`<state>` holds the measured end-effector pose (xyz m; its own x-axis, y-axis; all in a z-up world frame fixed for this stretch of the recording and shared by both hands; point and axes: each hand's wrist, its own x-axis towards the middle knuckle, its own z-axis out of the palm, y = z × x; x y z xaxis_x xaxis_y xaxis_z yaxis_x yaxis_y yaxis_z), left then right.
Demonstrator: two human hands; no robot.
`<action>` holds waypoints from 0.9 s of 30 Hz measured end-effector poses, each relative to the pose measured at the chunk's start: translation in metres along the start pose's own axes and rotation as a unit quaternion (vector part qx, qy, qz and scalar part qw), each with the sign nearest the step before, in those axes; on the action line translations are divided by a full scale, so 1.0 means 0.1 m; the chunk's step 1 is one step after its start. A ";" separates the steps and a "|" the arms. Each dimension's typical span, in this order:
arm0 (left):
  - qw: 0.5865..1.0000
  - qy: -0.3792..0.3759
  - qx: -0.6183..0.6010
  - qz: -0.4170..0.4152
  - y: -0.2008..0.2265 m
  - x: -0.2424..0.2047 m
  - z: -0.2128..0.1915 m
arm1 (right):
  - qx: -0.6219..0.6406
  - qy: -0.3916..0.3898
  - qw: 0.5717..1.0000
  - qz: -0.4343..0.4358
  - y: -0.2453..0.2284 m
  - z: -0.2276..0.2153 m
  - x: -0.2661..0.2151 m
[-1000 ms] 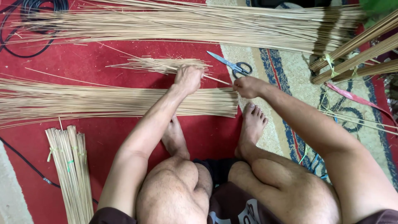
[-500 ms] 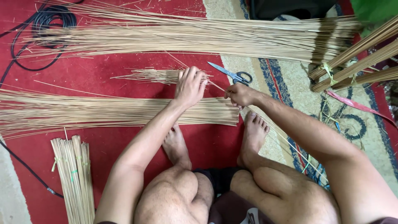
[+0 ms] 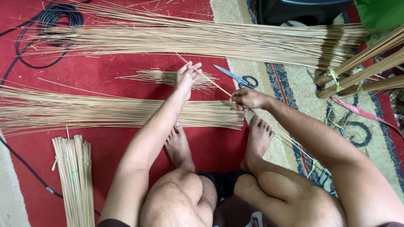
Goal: Trimming and sorting thin wooden sticks into bundles on a floor mat.
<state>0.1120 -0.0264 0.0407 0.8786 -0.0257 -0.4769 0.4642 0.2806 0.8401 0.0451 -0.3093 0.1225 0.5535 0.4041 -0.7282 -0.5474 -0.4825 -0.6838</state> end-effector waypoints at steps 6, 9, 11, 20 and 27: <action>0.998 0.056 -0.033 0.007 0.07 -0.08 0.00 | 0.003 -0.009 1.000 0.012 -0.02 0.01 -0.04; 0.996 0.065 -0.056 0.010 0.02 -0.03 -0.05 | -0.006 -0.018 1.000 0.017 0.06 0.01 0.00; 0.995 0.076 -0.060 0.010 -0.02 0.04 -0.10 | -0.007 -0.027 0.999 0.029 0.09 0.00 0.05; 0.990 0.108 -0.091 0.017 -0.02 0.07 -0.18 | -0.030 -0.059 0.996 0.060 0.10 0.04 0.05; 0.989 0.098 -0.106 0.039 -0.07 0.04 -0.21 | -0.332 0.143 0.932 0.022 0.36 -0.42 0.38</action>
<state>0.1096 -0.0086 0.0277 0.8629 0.1848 -0.4703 0.3430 0.4693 0.8137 0.0729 -0.3434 0.0721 0.7367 0.1947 -0.6475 -0.1164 -0.9068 -0.4052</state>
